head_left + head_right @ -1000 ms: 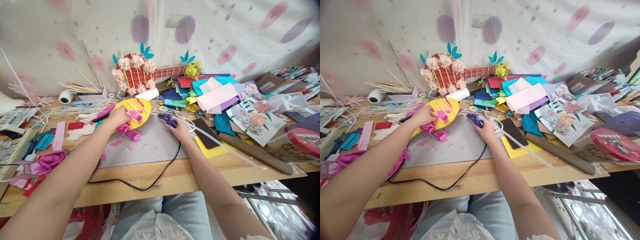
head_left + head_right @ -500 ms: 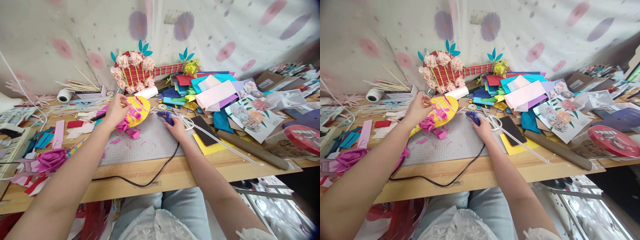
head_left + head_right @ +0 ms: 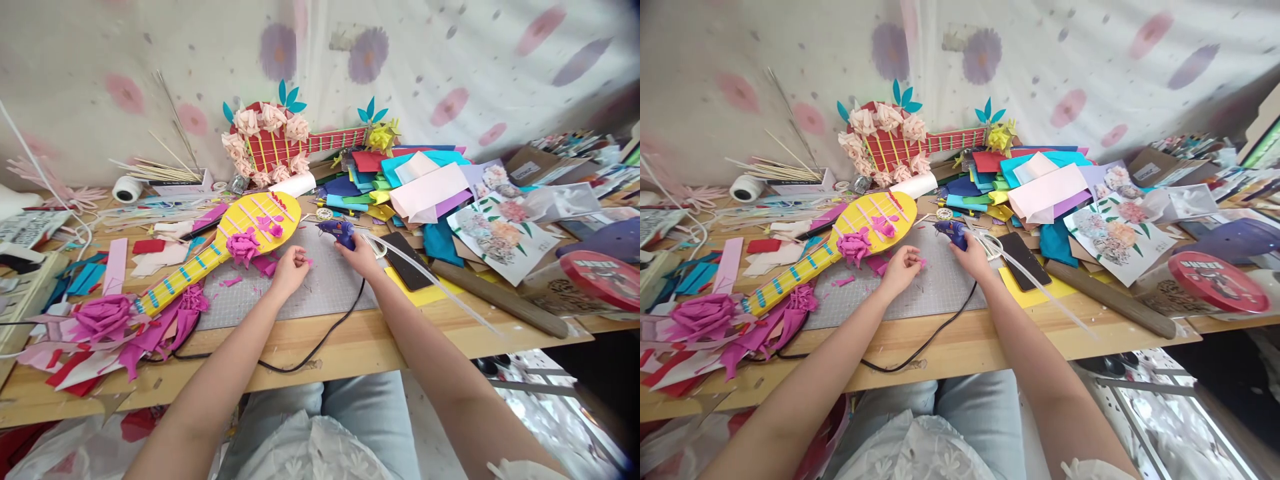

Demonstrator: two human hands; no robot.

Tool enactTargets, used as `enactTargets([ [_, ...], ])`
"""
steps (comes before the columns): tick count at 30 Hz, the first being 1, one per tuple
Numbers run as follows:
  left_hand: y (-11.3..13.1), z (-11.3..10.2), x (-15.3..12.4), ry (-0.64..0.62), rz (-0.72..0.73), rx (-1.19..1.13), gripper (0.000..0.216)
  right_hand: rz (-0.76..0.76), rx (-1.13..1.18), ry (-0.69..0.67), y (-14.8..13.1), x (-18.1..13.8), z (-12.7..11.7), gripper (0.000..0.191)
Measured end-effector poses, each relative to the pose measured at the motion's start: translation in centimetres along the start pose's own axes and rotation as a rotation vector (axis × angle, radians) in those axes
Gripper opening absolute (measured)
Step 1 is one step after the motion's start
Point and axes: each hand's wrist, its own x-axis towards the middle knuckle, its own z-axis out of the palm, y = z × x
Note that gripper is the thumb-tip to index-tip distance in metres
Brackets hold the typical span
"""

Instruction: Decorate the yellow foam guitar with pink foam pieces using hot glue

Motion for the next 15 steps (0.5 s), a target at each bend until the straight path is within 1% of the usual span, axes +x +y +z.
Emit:
enactTargets([
  [3,-0.9,0.1,0.2,0.086,0.052,0.020,0.023,-0.009,0.037,-0.092,-0.5,-0.4,-1.8,0.042],
  [8,-0.6,0.3,-0.2,0.174,0.050,0.016,0.018,0.078,0.070,-0.266,-1.2,-1.7,-4.1,0.047],
  [11,-0.4,0.4,-0.3,0.196,0.027,0.001,0.017,0.072,0.036,-0.324,-1.3,-2.3,-4.4,0.047],
  [15,-0.5,0.5,-0.3,0.192,-0.001,-0.060,0.022,0.025,-0.032,-0.334,-1.4,-2.5,-4.1,0.048],
])
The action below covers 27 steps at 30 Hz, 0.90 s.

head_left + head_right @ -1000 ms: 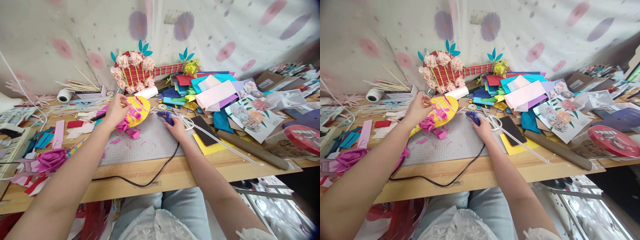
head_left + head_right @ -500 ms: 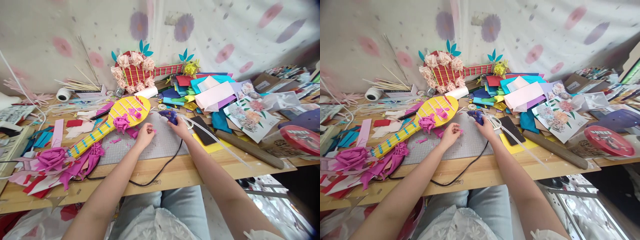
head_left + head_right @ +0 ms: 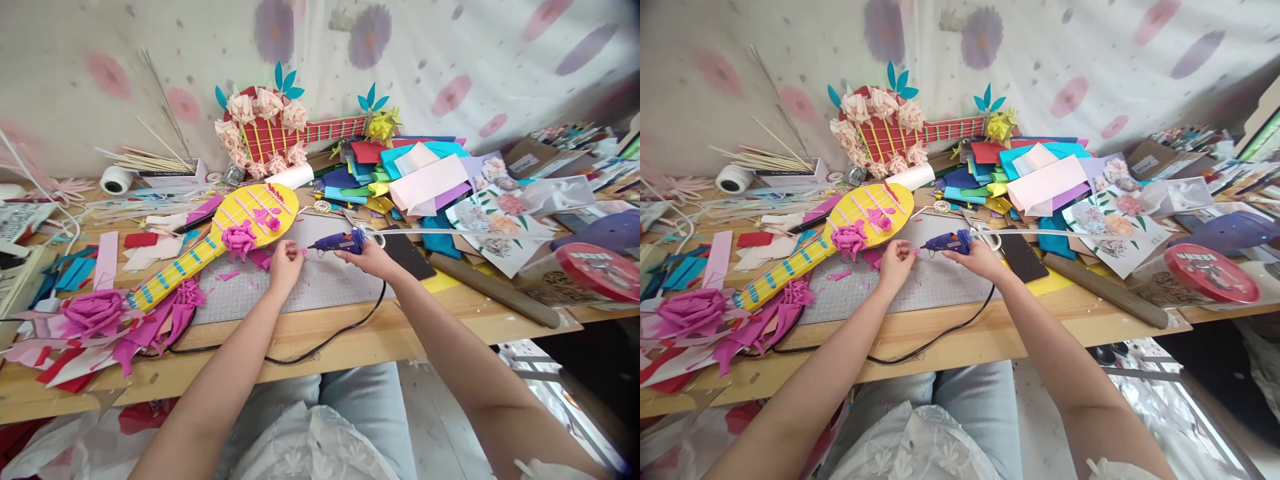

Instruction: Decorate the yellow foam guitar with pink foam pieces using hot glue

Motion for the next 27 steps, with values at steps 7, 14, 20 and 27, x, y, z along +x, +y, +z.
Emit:
enactTargets([
  [7,-0.1,0.0,0.1,0.017,-0.044,-0.082,0.024,-0.052,-0.126,0.035,-0.8,0.0,0.2,0.043],
  [14,0.0,-0.1,0.0,0.018,-0.048,-0.091,0.024,-0.090,-0.140,0.047,-1.2,-0.1,0.2,0.042],
  [20,0.3,0.0,-0.1,0.016,-0.062,-0.098,0.023,-0.091,-0.180,0.056,-1.2,0.1,0.4,0.040],
  [27,0.3,0.0,-0.1,0.015,-0.057,-0.098,0.023,-0.095,-0.177,0.037,-1.4,0.0,0.3,0.041],
])
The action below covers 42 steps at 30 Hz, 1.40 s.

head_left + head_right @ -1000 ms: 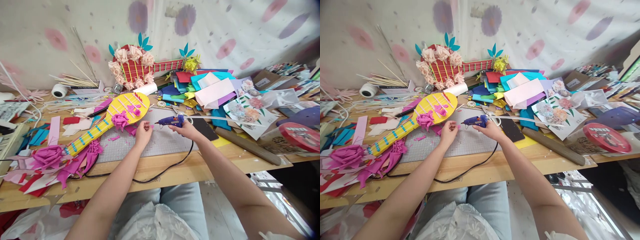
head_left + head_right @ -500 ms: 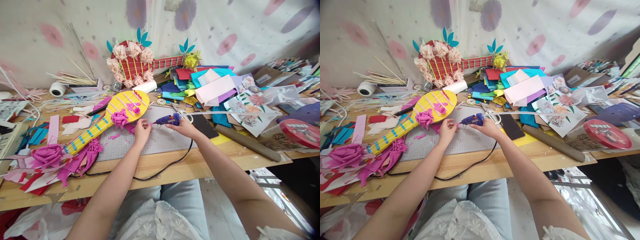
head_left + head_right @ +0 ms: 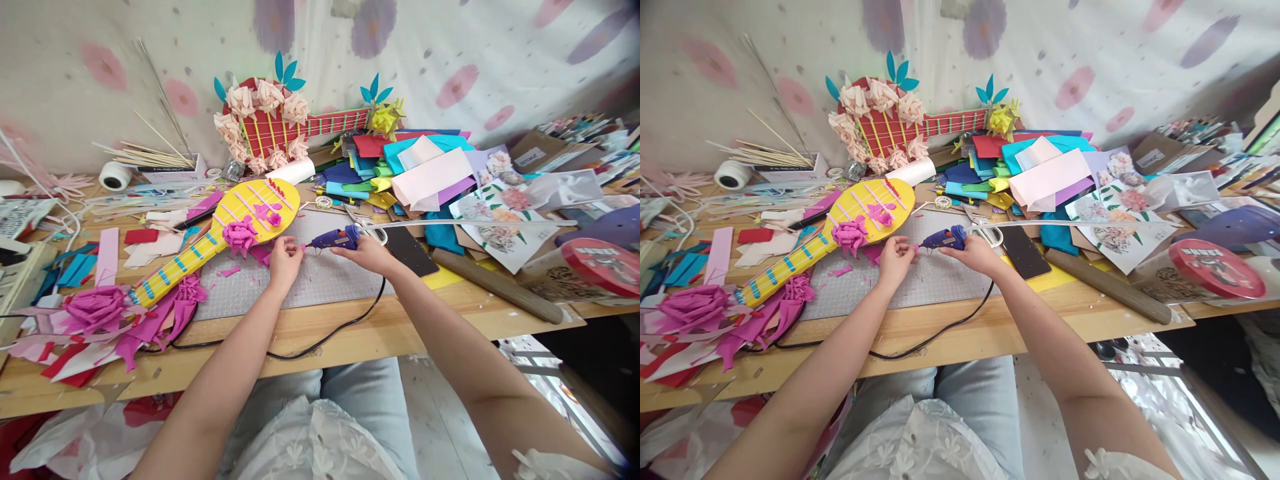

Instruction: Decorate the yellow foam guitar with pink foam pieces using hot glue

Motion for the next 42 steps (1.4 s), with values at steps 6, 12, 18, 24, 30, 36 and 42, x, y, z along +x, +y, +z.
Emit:
enactTargets([
  [6,0.1,0.0,-0.1,0.004,-0.007,-0.001,0.023,0.021,0.011,-0.013,-0.1,0.1,0.0,0.042],
  [12,0.1,0.0,-0.1,-0.004,-0.007,-0.004,0.023,0.046,-0.025,-0.008,-0.5,0.2,0.0,0.043],
  [18,0.1,0.0,-0.2,-0.008,-0.003,-0.003,0.025,0.024,0.009,0.006,-0.3,0.3,0.1,0.043],
  [24,0.0,-0.1,-0.3,-0.017,0.034,0.043,0.029,0.072,0.158,0.037,1.0,1.0,0.7,0.045],
  [30,0.0,-0.2,-0.3,-0.043,0.039,0.026,0.033,0.201,0.217,0.246,1.5,3.1,2.0,0.046],
  [36,-0.3,-0.2,-0.5,-0.061,0.095,0.038,0.035,0.204,0.088,0.330,1.3,5.5,3.8,0.044],
  [42,-0.2,-0.1,-1.5,-0.109,0.350,0.287,0.023,0.151,-0.028,0.355,1.5,6.2,4.8,0.043],
])
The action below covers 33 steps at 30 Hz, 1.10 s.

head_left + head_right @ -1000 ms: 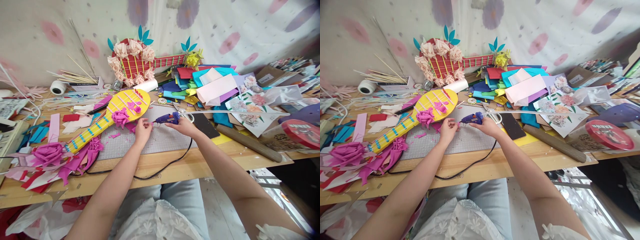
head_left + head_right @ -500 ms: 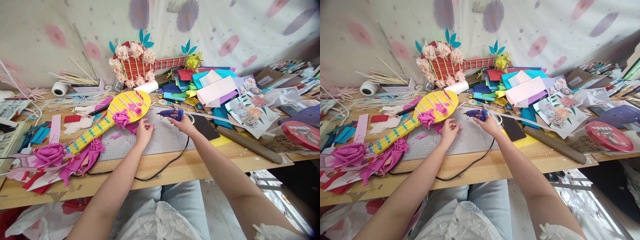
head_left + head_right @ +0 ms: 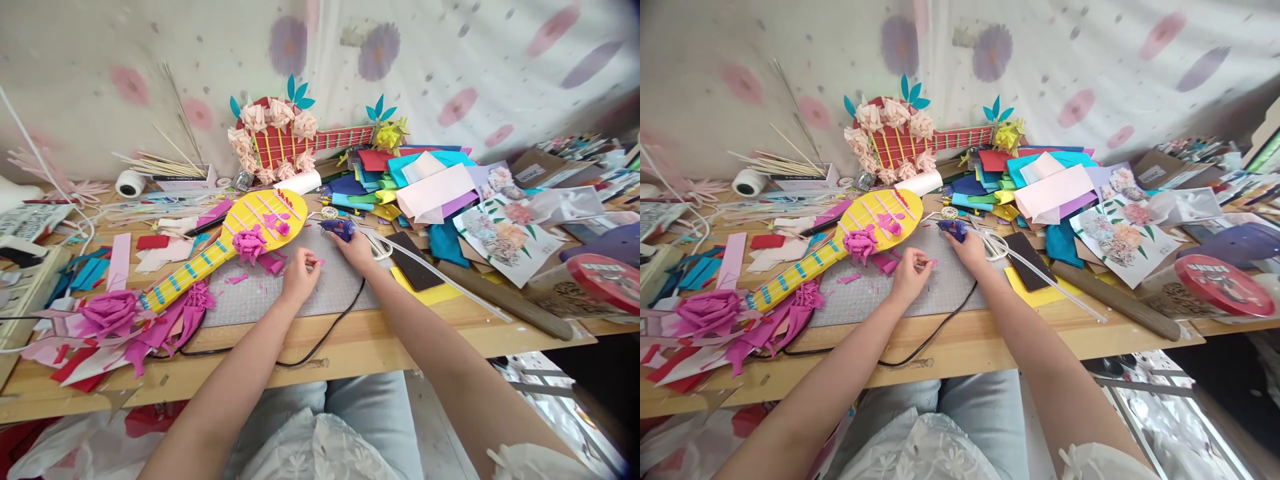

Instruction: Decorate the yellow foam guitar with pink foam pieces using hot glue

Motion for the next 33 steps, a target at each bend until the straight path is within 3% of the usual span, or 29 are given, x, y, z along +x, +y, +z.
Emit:
enactTargets([
  [6,2.5,-1.8,0.9,0.187,-0.007,-0.135,0.029,-0.199,-0.025,0.138,2.0,-0.8,-0.3,0.041],
  [9,4.7,-4.6,2.4,0.233,-0.020,-0.227,0.032,-0.242,-0.084,0.300,3.0,-2.5,-0.9,0.035],
  [11,5.8,-7.1,3.7,0.258,0.003,-0.204,0.033,-0.258,-0.118,0.334,3.0,-3.9,-1.3,0.022],
  [15,6.3,-11.2,5.9,0.073,-0.100,-0.104,0.034,-0.308,-0.046,0.181,1.0,-6.0,-1.9,0.013],
  [19,5.6,-13.3,7.1,-0.072,-0.233,0.053,0.049,-0.404,0.121,0.114,-2.6,-5.9,-1.8,0.008],
  [27,5.3,-13.9,8.2,-0.161,-0.097,0.408,0.055,-0.646,0.221,0.003,-9.8,-2.7,0.2,0.040],
  [33,5.8,-13.8,8.6,-0.162,-0.115,0.458,0.067,-0.711,0.273,-0.151,-12.0,-0.4,2.1,0.061],
])
